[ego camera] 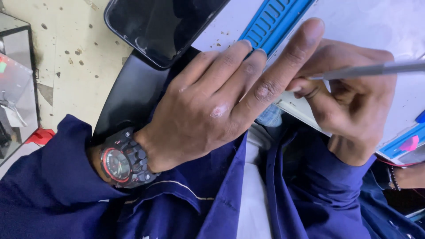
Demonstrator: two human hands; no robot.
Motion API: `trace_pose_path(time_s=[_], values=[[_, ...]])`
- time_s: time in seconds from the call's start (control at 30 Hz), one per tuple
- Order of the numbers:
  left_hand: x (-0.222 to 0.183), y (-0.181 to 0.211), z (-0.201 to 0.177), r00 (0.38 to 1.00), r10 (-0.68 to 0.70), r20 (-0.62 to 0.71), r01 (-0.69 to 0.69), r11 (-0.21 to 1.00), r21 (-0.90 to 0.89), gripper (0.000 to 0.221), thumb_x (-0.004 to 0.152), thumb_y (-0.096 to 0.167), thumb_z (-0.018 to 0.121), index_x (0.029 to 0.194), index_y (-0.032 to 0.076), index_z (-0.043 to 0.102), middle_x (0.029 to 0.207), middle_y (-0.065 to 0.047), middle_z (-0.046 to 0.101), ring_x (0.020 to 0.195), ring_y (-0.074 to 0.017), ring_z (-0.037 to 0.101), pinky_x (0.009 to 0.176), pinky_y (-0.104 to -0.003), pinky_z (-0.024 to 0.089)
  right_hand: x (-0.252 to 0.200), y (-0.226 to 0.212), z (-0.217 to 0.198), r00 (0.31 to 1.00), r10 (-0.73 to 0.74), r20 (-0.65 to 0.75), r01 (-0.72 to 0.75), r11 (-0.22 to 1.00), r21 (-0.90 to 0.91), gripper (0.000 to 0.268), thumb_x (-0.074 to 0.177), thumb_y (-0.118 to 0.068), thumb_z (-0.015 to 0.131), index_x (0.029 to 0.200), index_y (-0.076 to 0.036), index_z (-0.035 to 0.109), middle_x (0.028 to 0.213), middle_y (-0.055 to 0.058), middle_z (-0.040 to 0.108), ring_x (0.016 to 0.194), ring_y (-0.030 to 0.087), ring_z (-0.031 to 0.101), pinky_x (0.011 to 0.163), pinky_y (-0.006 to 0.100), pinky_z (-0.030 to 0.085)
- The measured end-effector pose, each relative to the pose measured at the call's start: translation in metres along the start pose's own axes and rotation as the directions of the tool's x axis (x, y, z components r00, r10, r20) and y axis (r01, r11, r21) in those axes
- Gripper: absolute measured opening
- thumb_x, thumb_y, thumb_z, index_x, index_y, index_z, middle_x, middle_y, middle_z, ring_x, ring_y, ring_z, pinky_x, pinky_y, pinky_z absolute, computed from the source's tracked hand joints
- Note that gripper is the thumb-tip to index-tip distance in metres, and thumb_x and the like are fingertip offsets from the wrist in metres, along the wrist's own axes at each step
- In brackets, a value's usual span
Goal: Repairing a laptop screen assembly by prying the bezel with a craft knife and handling a hinge
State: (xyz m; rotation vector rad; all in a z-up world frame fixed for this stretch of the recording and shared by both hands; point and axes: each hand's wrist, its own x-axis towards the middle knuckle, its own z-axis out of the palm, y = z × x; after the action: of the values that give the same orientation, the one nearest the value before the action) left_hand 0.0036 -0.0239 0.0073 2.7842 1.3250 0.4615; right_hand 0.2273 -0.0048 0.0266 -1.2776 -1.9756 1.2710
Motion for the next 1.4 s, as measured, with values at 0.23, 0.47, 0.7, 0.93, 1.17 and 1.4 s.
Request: trace_pose_path(time_s=[0.23, 0.47, 0.7, 0.93, 1.17, 1.4], values=[[-0.004, 0.000, 0.001, 1.000, -0.014, -0.014, 0.013, 0.999, -0.029, 0.041, 0.138, 0.021, 0.069, 0.163, 0.008, 0.039, 0.091, 0.009, 0.048, 0.108, -0.0059, 0.074, 0.082, -0.026, 0.056, 0.010, -0.003, 0.003, 0.992, 0.119, -0.028, -0.120, 0.993, -0.007, 0.035, 0.106, -0.022, 0.062, 0.086, 0.006, 0.053, 0.074, 0.012, 0.053, 0.060, 0.016, 0.044, 0.059, 0.030, 0.030], [-0.003, -0.004, -0.002, 1.000, -0.011, -0.006, 0.011, 0.999, -0.044, 0.043, 0.137, 0.024, 0.068, 0.162, 0.007, 0.037, 0.106, 0.007, 0.057, 0.102, -0.0064, 0.067, 0.086, -0.026, 0.059, 0.001, 0.006, 0.002, 0.990, 0.136, -0.025, -0.127, 0.965, 0.228, 0.017, 0.100, -0.004, 0.059, 0.096, 0.013, 0.056, 0.079, 0.020, 0.061, 0.062, 0.021, 0.055, 0.060, 0.029, 0.046], [-0.003, -0.007, 0.000, 1.000, -0.017, -0.005, 0.017, 0.996, -0.082, 0.038, 0.136, 0.023, 0.063, 0.162, 0.010, 0.038, 0.108, 0.005, 0.060, 0.102, -0.0096, 0.071, 0.086, -0.027, 0.058, -0.006, 0.016, 0.005, 0.992, 0.101, -0.082, -0.081, 0.973, 0.217, 0.022, 0.101, -0.010, 0.056, 0.098, 0.011, 0.052, 0.074, 0.017, 0.054, 0.060, 0.020, 0.053, 0.057, 0.029, 0.043], [-0.005, -0.007, 0.001, 1.000, -0.018, -0.006, 0.017, 0.997, -0.070, 0.039, 0.136, 0.017, 0.063, 0.163, 0.011, 0.036, 0.113, 0.004, 0.068, 0.112, -0.0107, 0.075, 0.090, -0.027, 0.059, -0.012, 0.011, 0.006, 0.969, 0.209, -0.129, -0.194, 0.974, 0.122, 0.020, 0.101, -0.010, 0.063, 0.095, 0.008, 0.056, 0.081, 0.015, 0.057, 0.066, 0.019, 0.051, 0.064, 0.030, 0.040], [-0.005, -0.007, 0.003, 1.000, -0.002, 0.007, 0.002, 0.999, -0.041, 0.040, 0.137, 0.019, 0.064, 0.163, 0.012, 0.034, 0.112, 0.005, 0.065, 0.109, -0.0100, 0.073, 0.090, -0.027, 0.059, -0.012, 0.016, 0.004, 0.984, 0.145, -0.100, -0.134, 0.985, 0.111, 0.016, 0.101, -0.005, 0.062, 0.098, 0.010, 0.058, 0.088, 0.018, 0.060, 0.071, 0.021, 0.054, 0.067, 0.033, 0.042], [-0.006, -0.006, 0.004, 1.000, -0.009, -0.008, 0.009, 0.999, -0.041, 0.041, 0.138, 0.022, 0.066, 0.163, 0.012, 0.035, 0.113, 0.004, 0.068, 0.111, -0.0100, 0.075, 0.090, -0.027, 0.059, -0.009, 0.009, 0.006, 0.984, 0.151, -0.100, -0.143, 0.987, 0.080, 0.018, 0.100, -0.006, 0.063, 0.095, 0.010, 0.058, 0.087, 0.018, 0.061, 0.072, 0.022, 0.055, 0.069, 0.032, 0.043]])
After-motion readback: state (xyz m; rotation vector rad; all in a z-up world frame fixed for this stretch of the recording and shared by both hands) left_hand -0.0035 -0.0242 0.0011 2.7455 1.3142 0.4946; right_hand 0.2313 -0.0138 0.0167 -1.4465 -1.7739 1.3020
